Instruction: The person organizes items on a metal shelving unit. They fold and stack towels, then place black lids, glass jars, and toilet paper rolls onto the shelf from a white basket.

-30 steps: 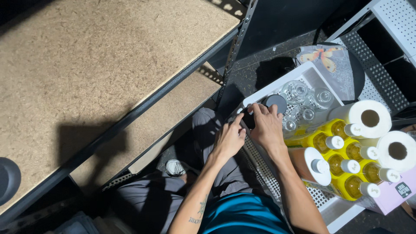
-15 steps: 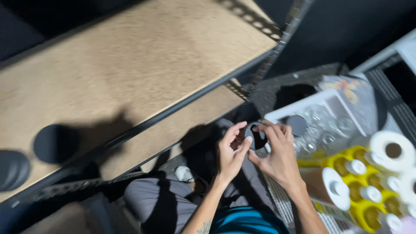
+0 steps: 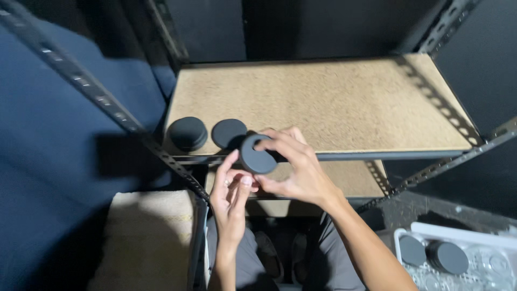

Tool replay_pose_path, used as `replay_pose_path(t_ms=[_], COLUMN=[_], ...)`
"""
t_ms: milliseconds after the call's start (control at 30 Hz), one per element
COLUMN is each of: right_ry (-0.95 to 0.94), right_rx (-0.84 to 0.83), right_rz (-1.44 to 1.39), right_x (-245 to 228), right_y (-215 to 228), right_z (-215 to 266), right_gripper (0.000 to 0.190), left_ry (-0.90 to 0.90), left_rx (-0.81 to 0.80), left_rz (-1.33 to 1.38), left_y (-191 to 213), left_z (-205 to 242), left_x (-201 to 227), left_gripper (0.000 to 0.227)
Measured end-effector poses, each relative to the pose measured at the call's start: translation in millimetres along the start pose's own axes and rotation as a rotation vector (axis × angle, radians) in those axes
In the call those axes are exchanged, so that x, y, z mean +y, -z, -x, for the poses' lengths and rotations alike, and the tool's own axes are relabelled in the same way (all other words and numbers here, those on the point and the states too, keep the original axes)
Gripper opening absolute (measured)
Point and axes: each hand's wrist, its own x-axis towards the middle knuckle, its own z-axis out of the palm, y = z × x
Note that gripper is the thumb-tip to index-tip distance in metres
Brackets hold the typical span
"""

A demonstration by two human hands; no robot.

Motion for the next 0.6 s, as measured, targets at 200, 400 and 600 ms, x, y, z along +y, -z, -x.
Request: replay_pose_path(t_ms=[200, 400, 600], right_ry=[0.035, -0.006, -0.051], right_rx=[-0.02, -0.073, -0.105], right_rz=[-0.086, -0.062, -0.044], right_x=[17.3, 37.1, 43.7], right_y=[-41.1, -56.9, -61.5], right_z=[-60.0, -72.9, -73.5], right_gripper=[0.058, 0.059, 0.059], left_ry=[0.028, 0.117, 0.165], left_rx=[-0.058, -0.035, -0.054], left_rz=[-0.044, -0.081, -0.093], left_y=[27.2, 32.9, 35.5], left_z=[-36.8, -52.0, -55.8], left_x=[-15.4, -24.1, -28.9], left_gripper=[0.074, 0.076, 0.077])
